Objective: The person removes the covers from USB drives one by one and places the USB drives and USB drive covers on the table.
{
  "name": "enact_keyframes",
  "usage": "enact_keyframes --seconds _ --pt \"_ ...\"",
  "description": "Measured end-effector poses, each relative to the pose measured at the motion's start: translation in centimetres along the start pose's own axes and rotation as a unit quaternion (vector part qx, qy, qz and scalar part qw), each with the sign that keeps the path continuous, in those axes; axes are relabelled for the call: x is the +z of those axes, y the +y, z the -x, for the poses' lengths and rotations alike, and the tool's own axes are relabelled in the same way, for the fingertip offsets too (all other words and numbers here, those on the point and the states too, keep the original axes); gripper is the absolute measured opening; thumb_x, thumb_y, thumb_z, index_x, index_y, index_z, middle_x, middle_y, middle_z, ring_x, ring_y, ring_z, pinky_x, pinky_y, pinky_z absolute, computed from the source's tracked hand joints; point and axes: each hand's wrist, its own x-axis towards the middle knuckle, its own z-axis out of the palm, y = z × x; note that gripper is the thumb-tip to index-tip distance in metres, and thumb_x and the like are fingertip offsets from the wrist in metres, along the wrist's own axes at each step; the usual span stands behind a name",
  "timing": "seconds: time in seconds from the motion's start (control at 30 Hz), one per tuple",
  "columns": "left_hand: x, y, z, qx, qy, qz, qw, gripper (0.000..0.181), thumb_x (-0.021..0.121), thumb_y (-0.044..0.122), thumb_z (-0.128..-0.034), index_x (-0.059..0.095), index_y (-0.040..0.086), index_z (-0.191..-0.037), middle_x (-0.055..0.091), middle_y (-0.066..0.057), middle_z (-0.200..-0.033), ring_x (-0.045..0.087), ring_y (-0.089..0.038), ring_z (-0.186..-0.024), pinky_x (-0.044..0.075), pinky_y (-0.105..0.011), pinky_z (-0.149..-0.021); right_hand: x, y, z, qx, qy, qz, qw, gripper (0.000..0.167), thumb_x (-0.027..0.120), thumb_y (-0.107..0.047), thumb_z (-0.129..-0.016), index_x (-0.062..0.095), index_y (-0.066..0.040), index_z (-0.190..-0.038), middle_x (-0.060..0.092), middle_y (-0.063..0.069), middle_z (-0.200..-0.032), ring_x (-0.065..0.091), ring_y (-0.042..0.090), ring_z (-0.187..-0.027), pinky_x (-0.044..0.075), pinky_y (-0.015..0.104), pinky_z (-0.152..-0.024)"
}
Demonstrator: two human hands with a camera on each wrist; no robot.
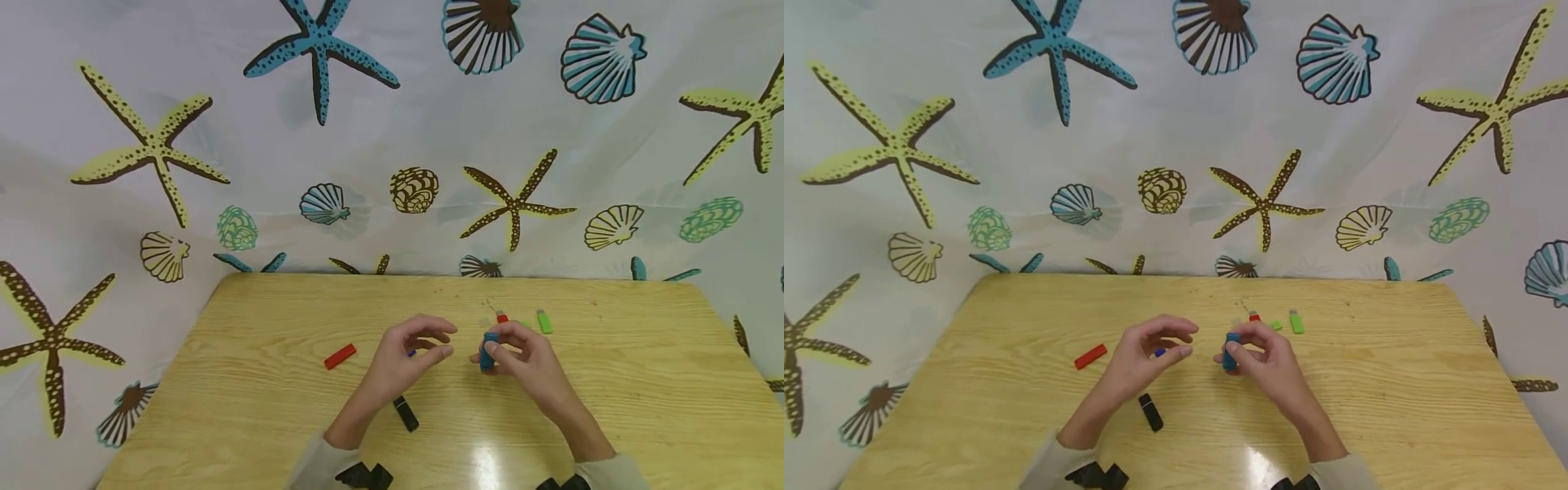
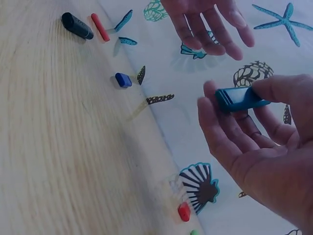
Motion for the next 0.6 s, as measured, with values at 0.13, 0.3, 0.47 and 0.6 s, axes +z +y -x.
enact_keyframes --seconds 0.13,0.3,0.47,0.6 --pt "0.0 0.6 0.2 0.004 0.002 -0.003 1.0000 0.024 0.071 0.003 -0.0966 0.071 0.004 -0.121 0.069 -0.011 -0.121 0.067 -0.032 -0.106 0.060 -0.041 -0.090 0.5 -0.6 0.3 -0.001 -0.016 0.005 0.9999 0.029 0.060 -0.013 -0.106 0.057 0.005 -0.128 0.058 0.024 -0.113 0.075 0.033 -0.091 0.064 0.047 -0.073" --pt "-0.1 0.9 0.2 0.008 0.005 -0.003 1.0000 0.024 0.071 0.003 -0.0968 0.070 0.003 -0.121 0.068 -0.012 -0.119 0.067 -0.033 -0.105 0.060 -0.038 -0.089 0.6 -1.2 0.3 -0.023 -0.023 0.017 0.9993 0.034 0.054 -0.005 -0.107 0.056 0.007 -0.139 0.056 0.023 -0.120 0.072 0.024 -0.091 0.064 0.041 -0.078" --pt "-0.1 1.6 0.4 0.004 0.010 -0.001 0.9999 0.024 0.070 0.003 -0.0972 0.070 0.004 -0.121 0.068 -0.009 -0.118 0.067 -0.036 -0.106 0.060 -0.037 -0.090 0.5 -1.9 0.7 -0.048 -0.013 0.024 0.9985 0.036 0.051 0.005 -0.105 0.053 0.012 -0.141 0.054 0.029 -0.131 0.073 0.023 -0.097 0.061 0.041 -0.086" --pt "0.0 2.3 0.5 0.011 0.017 -0.006 0.9998 0.024 0.071 0.003 -0.0968 0.071 0.006 -0.120 0.069 -0.007 -0.118 0.067 -0.036 -0.106 0.060 -0.037 -0.090 0.6 -2.8 1.0 -0.052 0.025 0.035 0.9977 0.030 0.059 0.002 -0.103 0.060 0.011 -0.132 0.061 0.028 -0.127 0.076 0.025 -0.092 0.063 0.039 -0.079"
